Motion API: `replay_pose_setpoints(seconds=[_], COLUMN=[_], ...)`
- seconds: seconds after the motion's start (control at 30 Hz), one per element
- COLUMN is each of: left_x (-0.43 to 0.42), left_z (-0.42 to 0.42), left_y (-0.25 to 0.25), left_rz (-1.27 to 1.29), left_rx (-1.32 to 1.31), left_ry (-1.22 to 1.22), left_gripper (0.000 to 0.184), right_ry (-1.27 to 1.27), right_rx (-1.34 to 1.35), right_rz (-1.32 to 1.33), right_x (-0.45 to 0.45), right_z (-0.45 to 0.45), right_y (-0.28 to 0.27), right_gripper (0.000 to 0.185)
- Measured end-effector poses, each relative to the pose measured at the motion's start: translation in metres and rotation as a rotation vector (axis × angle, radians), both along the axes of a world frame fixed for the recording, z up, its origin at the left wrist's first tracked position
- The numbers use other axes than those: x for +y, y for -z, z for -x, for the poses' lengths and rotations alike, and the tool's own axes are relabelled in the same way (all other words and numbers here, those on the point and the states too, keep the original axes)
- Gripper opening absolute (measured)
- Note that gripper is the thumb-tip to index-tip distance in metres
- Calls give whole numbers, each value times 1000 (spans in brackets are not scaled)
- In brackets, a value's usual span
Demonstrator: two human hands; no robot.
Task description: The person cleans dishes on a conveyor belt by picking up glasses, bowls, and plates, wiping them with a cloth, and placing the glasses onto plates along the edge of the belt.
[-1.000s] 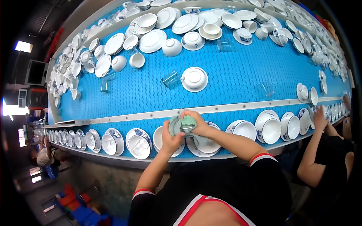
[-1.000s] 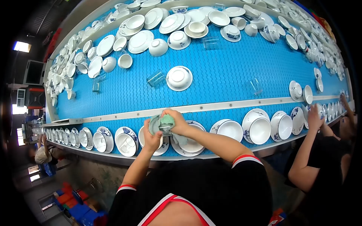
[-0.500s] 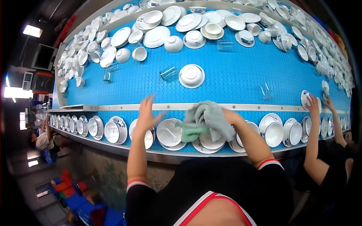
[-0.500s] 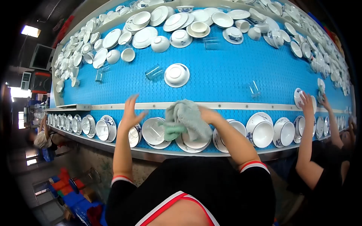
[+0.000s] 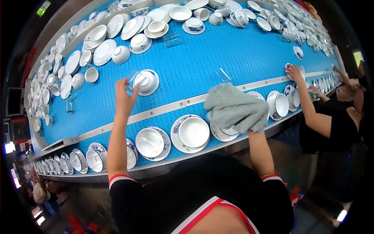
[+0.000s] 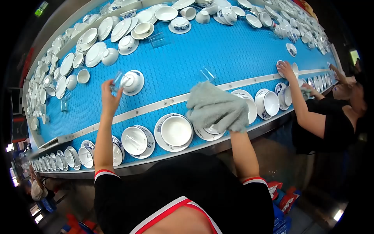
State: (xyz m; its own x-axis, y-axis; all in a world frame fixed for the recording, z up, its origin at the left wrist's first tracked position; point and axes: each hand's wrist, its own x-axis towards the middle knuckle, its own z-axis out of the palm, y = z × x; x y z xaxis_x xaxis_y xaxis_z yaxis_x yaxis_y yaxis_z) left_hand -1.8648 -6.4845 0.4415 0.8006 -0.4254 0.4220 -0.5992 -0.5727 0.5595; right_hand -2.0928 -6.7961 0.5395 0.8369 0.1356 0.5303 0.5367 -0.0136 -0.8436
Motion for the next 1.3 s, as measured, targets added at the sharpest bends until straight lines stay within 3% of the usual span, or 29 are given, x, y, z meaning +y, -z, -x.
replay_pose_setpoints(seconds=[0.1, 0.13, 0.17, 0.23, 0.3, 0.33, 0.37, 0.43, 0.47, 0.5, 0.53, 0.57, 0.6, 0.63, 0.7, 0.73, 0.77, 0.8, 0.83, 0.9, 0.93, 0.97, 1.03, 1.17, 1.23, 1.27, 1.3], left_x=[-45, -61, -78, -116, -147, -160, -181, -207, -214, -217, -219, -217, -214, -210, -204, -202, -200, -205, -212, -248, -270, -293, -328, -391, -412, -431, -451], left_z=[67, 87, 109, 158, 196, 208, 223, 240, 245, 246, 249, 254, 260, 267, 283, 286, 289, 292, 288, 258, 237, 214, 171, 155, 178, 194, 212], left_y=[-32, -38, -44, -50, -56, -58, -67, -85, -76, -55, -47, -56, -60, -61, -44, -32, -18, -17, -17, -45, -58, -67, -42, -16, -7, -20, -42], left_rz=[38, -9, -60, 62, 197, 190, 222, 275, 271, 295, 319, 515, 673, 834, 741, 738, 460, 180, 174, 90, 24, -39, -394, -497, -158, -130, -98], left_rx=[-177, -253, -322, -327, -79, 58, 258, 666, 661, 630, 598, 1214, 1271, 1321, 841, 833, 520, 205, 206, 97, 313, 527, 577, 540, 172, 89, 9], left_ry=[304, 466, 626, 784, 650, 542, 341, 202, 191, 175, 158, -34, -128, -225, -441, -451, -513, -555, -564, -500, -515, -523, -584, -489, -71, 112, 291], left_gripper=[50, 48, 47, 41, 32, 24, 16, 21, 21, 24, 28, 32, 30, 29, 29, 29, 31, 33, 33, 40, 42, 45, 51, 52, 50, 50, 50], right_ry=[429, 276, 249, 71, 130, 190, 183, -85, -138, -147, -136, -120, -155, -164, 120, 255, 247, 202, 129, -8, 13, 81, -48, -262, -358, -50, -96], right_rx=[542, 638, 653, 593, 542, 430, 417, 274, 69, 62, 230, 386, 557, 550, 335, 109, 109, 567, 1013, 872, 659, 459, 385, 121, -22, 14, 160], right_rz=[-457, -695, -693, -271, 881, 950, 942, 690, 782, 775, 636, 494, 271, 266, 321, 338, 329, -304, -945, -755, -442, -118, -111, -61, -21, 157, 44], right_x=[7, -1, -7, -15, -13, -15, -29, -62, -82, -95, -105, -113, -122, -132, -152, -163, -174, -184, -196, -231, -249, -272, -303, -353, -374, -376, -380], right_z=[22, 27, 32, 39, 46, 59, 63, 75, 70, 63, 58, 55, 55, 57, 62, 58, 61, 67, 73, 88, 83, 85, 81, 71, 69, 81, 84], right_y=[24, 35, 50, 67, 17, 11, 30, 86, 78, 65, 48, 39, 36, 37, 47, 60, 54, 44, 38, 42, 43, 89, 67, 37, 31, 8, 68], right_gripper=[36, 27, 27, 20, 19, 27, 27, 32, 40, 40, 44, 48, 57, 57, 46, 50, 50, 46, 42, 39, 38, 42, 43, 44, 44, 47, 45])
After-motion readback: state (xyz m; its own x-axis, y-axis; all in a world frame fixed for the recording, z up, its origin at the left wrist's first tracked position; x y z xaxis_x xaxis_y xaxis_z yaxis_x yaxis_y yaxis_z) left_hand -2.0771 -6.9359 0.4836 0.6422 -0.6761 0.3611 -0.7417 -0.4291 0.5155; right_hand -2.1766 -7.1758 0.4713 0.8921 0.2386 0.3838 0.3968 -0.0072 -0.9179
